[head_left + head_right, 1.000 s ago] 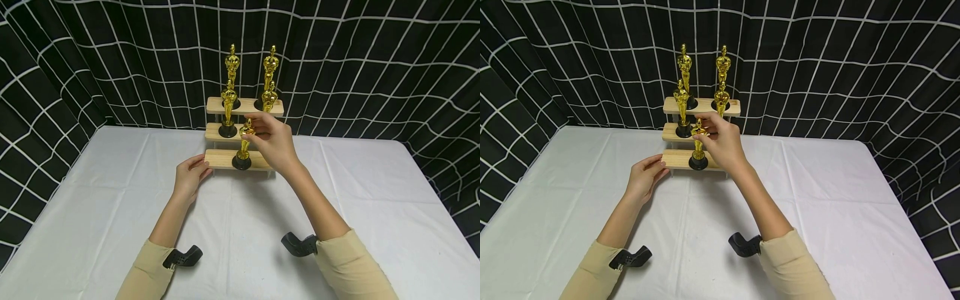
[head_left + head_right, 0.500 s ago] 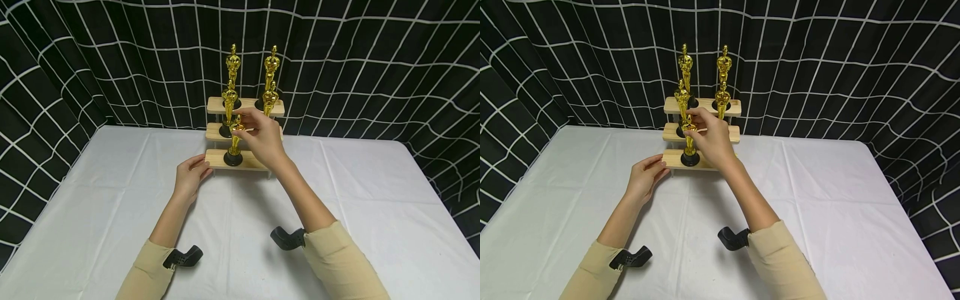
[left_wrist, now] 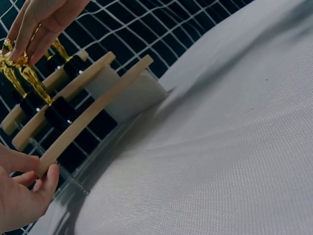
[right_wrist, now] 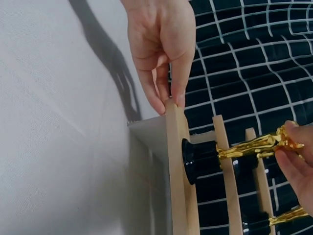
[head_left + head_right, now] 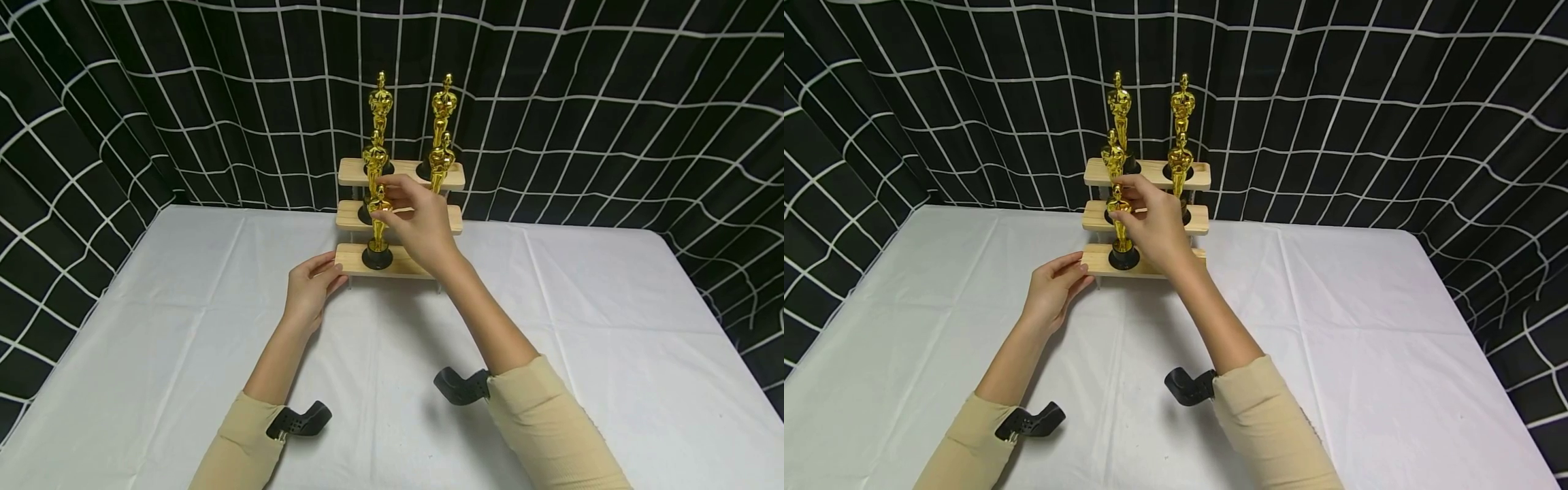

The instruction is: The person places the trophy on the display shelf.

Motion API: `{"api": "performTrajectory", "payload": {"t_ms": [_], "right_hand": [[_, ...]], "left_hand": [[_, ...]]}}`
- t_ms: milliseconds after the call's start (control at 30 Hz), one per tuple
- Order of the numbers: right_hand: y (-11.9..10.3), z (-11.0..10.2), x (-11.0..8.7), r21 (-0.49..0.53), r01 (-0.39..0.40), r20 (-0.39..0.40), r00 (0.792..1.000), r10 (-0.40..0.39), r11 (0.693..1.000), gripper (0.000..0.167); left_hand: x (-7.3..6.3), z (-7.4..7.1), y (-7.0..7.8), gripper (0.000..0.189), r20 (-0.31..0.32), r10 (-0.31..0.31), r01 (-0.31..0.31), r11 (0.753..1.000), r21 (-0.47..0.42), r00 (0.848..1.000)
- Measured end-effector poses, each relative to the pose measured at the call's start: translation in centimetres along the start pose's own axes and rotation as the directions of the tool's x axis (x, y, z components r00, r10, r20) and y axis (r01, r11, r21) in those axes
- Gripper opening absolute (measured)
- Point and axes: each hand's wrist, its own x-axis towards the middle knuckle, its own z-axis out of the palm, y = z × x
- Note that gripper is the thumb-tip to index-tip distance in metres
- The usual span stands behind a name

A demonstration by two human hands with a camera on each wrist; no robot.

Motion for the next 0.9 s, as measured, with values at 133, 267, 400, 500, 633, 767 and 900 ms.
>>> {"api": "performTrajectory", "payload": {"t_ms": [133,267,400,500,633,767,900], "right_hand": [[-0.1,0.1,0.0,-0.004,0.004,0.004,1.0,-0.004,1.0,0.047],[0.0,0.1,-0.2,-0.018,0.002,0.01,1.0,-0.002,1.0,0.052],[0.4,-0.2,-0.8,-0.011,-0.013,0.013,1.0,0.013,1.0,0.055],[0.8,-0.5,-1.4,0.011,-0.029,0.005,1.0,0.029,1.0,0.056],[1.3,-1.0,-2.2,0.02,-0.037,-0.017,0.999,0.037,0.999,0.054],[1.8,-1.8,-3.2,0.013,-0.041,-0.037,0.998,0.042,0.999,0.053],[2.4,-2.7,-4.3,0.012,-0.049,-0.056,0.997,0.049,0.999,0.053]], "left_hand": [[0.0,-0.1,0.0,0.041,0.002,0.002,-0.002,1.0,-0.006,1.0],[0.0,-0.1,-0.1,0.04,-0.006,0.004,-0.004,1.0,0.005,1.0],[0.0,0.0,-0.1,0.039,-0.022,0.006,-0.005,0.999,0.036,1.0],[-0.1,-0.1,-0.1,0.038,-0.029,0.009,-0.008,0.999,0.054,1.0],[-0.2,-0.3,0.1,0.037,-0.029,0.011,-0.01,0.999,0.043,1.0],[-0.2,-0.6,0.4,0.037,-0.033,0.003,-0.002,1.0,0.02,0.999],[-0.2,-1.0,0.6,0.037,-0.045,0.004,-0.002,1.0,0.03,0.999]]}}
